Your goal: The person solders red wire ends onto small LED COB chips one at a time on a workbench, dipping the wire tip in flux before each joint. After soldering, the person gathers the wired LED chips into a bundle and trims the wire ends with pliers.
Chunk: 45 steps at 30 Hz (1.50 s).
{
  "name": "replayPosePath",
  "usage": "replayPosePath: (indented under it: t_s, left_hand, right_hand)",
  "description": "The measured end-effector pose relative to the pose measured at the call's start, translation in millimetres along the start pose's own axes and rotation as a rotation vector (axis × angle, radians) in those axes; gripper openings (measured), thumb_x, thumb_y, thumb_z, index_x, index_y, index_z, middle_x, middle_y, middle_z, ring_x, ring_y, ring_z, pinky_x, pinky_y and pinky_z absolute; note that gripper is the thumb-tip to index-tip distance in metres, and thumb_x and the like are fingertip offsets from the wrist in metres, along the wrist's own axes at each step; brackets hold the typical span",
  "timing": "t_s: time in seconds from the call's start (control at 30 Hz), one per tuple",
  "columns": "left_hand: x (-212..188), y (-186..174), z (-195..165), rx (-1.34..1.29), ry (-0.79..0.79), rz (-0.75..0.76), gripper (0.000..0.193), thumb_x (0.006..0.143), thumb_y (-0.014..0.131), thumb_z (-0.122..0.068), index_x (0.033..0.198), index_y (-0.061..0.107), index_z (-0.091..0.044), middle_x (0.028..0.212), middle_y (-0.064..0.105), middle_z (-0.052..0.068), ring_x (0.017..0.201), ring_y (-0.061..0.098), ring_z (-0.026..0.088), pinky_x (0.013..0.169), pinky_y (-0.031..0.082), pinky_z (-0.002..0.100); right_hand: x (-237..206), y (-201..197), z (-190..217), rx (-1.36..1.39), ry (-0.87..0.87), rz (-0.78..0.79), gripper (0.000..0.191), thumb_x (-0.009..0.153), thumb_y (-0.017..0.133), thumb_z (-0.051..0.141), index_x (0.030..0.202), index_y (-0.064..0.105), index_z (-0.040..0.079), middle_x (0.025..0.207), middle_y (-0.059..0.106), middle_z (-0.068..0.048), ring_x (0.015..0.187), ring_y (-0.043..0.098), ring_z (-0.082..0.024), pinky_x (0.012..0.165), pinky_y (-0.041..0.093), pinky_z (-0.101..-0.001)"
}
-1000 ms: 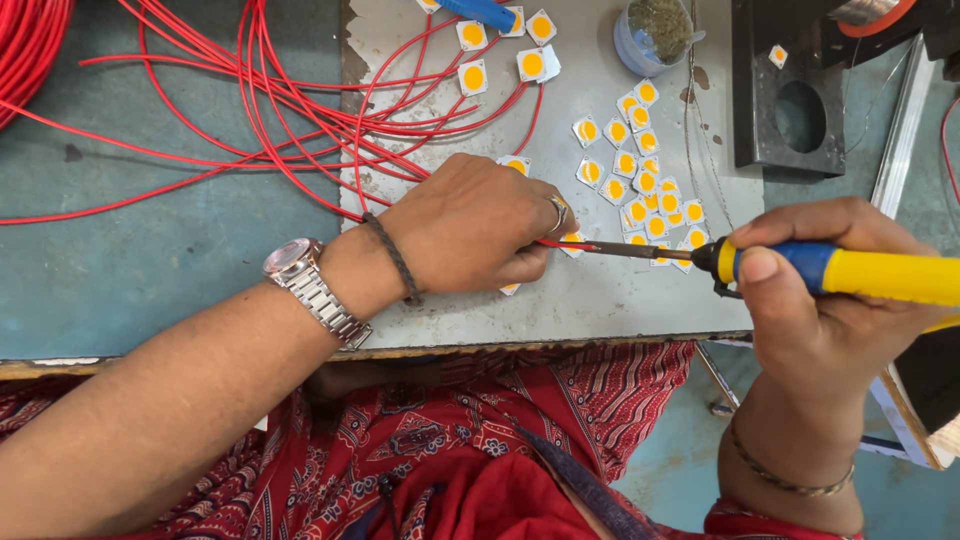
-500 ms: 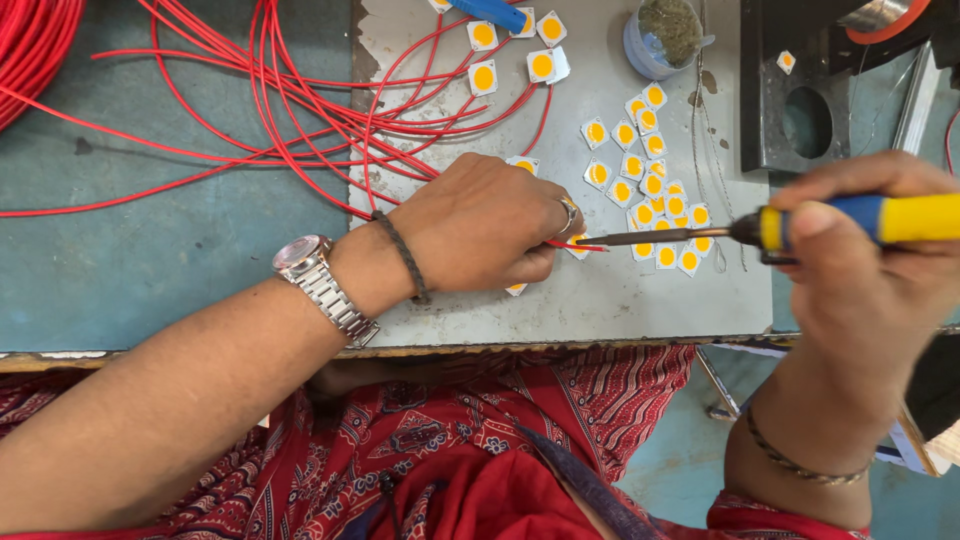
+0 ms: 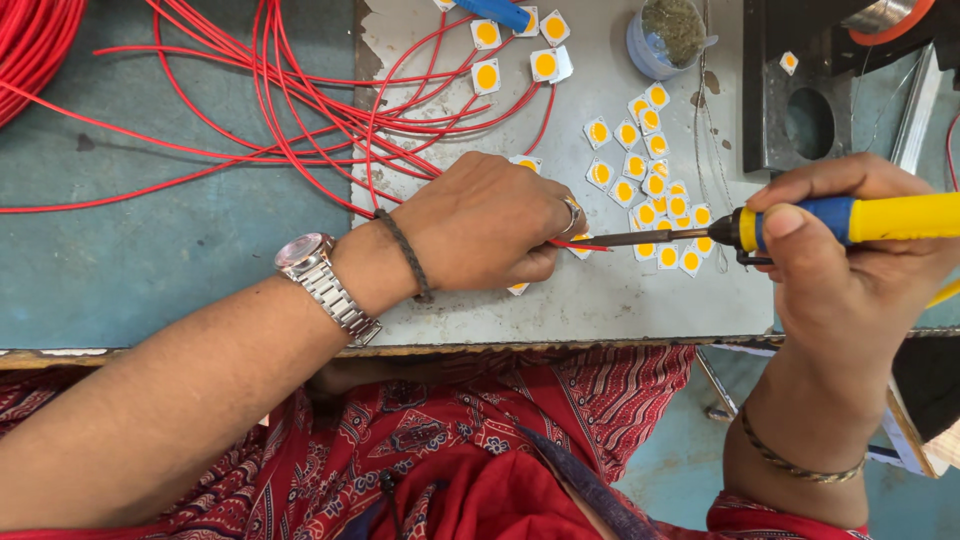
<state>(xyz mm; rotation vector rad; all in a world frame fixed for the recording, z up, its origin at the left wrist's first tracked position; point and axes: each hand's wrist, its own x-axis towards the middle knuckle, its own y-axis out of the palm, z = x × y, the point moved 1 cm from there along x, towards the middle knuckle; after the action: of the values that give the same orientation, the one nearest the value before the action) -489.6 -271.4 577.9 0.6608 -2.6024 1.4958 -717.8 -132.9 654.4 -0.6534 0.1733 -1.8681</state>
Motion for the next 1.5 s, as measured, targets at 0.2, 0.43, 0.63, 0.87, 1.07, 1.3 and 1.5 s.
replayPosePath:
  t_s: [0.2,0.43,0.63,0.87,1.07,1.3,1.5]
  left_hand:
    - [2.3,0.6,5.4,-0.031,0.023,-0.035,0.013,0.076,0.067,-0.021,0.083,0.070,-0.009,0.078,0.068,0.011,0.073,0.066,0.037,0.062,0.047,0.053]
    - [4.1,1.8,9.9,-0.012,0.001,0.004,0.013,0.077,0.067,-0.021,0.081,0.070,-0.009,0.080,0.068,0.011,0.075,0.066,0.037,0.064,0.048,0.052]
    - [6.0,2.3,11.8,-0.048,0.043,-0.061,0.015,0.077,0.067,-0.020,0.086,0.072,-0.009,0.079,0.068,0.011,0.072,0.066,0.037,0.060,0.047,0.052]
    - [8.7,3.6,16.1,-0.025,0.026,-0.041,0.013,0.077,0.067,-0.020,0.080,0.069,-0.008,0.078,0.068,0.012,0.074,0.065,0.038,0.062,0.047,0.053]
    - [11.2,4.5,20.3,-0.020,0.019,-0.033,0.012,0.077,0.067,-0.020,0.079,0.069,-0.008,0.077,0.067,0.012,0.073,0.065,0.038,0.062,0.047,0.053]
    - [11.4,4.1,22.5,-0.023,0.031,-0.032,0.013,0.077,0.067,-0.020,0.080,0.069,-0.008,0.078,0.067,0.011,0.074,0.065,0.038,0.062,0.047,0.053]
    - [13.4,5.1,24.2,-0.040,0.051,-0.068,0.013,0.076,0.066,-0.019,0.083,0.070,-0.008,0.078,0.067,0.011,0.073,0.066,0.038,0.061,0.047,0.053]
  right_hand:
    - [-6.6,2.9,5.9,-0.126,-0.042,0.049,0.025,0.107,0.077,0.015,0.101,0.066,-0.007,0.089,0.068,-0.008,0.071,0.059,-0.007,0.068,0.046,-0.0161]
    - [-14.5,5.5,6.7,-0.125,-0.058,-0.019,0.026,0.107,0.078,0.016,0.103,0.067,-0.006,0.093,0.070,-0.010,0.074,0.061,-0.008,0.071,0.047,-0.0160]
    - [-11.2,3.1,4.5,-0.126,-0.056,-0.011,0.025,0.105,0.078,0.016,0.101,0.066,-0.005,0.092,0.070,-0.010,0.071,0.061,-0.007,0.068,0.048,-0.0160]
    - [-5.1,10.4,4.3,-0.122,-0.044,0.022,0.025,0.107,0.078,0.015,0.102,0.066,-0.007,0.092,0.070,-0.010,0.073,0.062,-0.008,0.070,0.048,-0.0163]
    - [-1.0,15.1,10.1,-0.194,-0.051,0.043,0.024,0.104,0.077,0.015,0.100,0.066,-0.006,0.089,0.069,-0.009,0.072,0.063,-0.007,0.069,0.049,-0.0160]
    - [-15.6,16.1,9.4,-0.207,-0.036,-0.041,0.024,0.105,0.079,0.014,0.101,0.068,-0.007,0.089,0.069,-0.010,0.072,0.061,-0.008,0.068,0.046,-0.0164]
    - [-25.3,8.8,1.9,-0.164,-0.079,-0.091,0.022,0.110,0.077,0.010,0.104,0.064,-0.006,0.101,0.070,-0.011,0.078,0.060,-0.010,0.074,0.046,-0.0160]
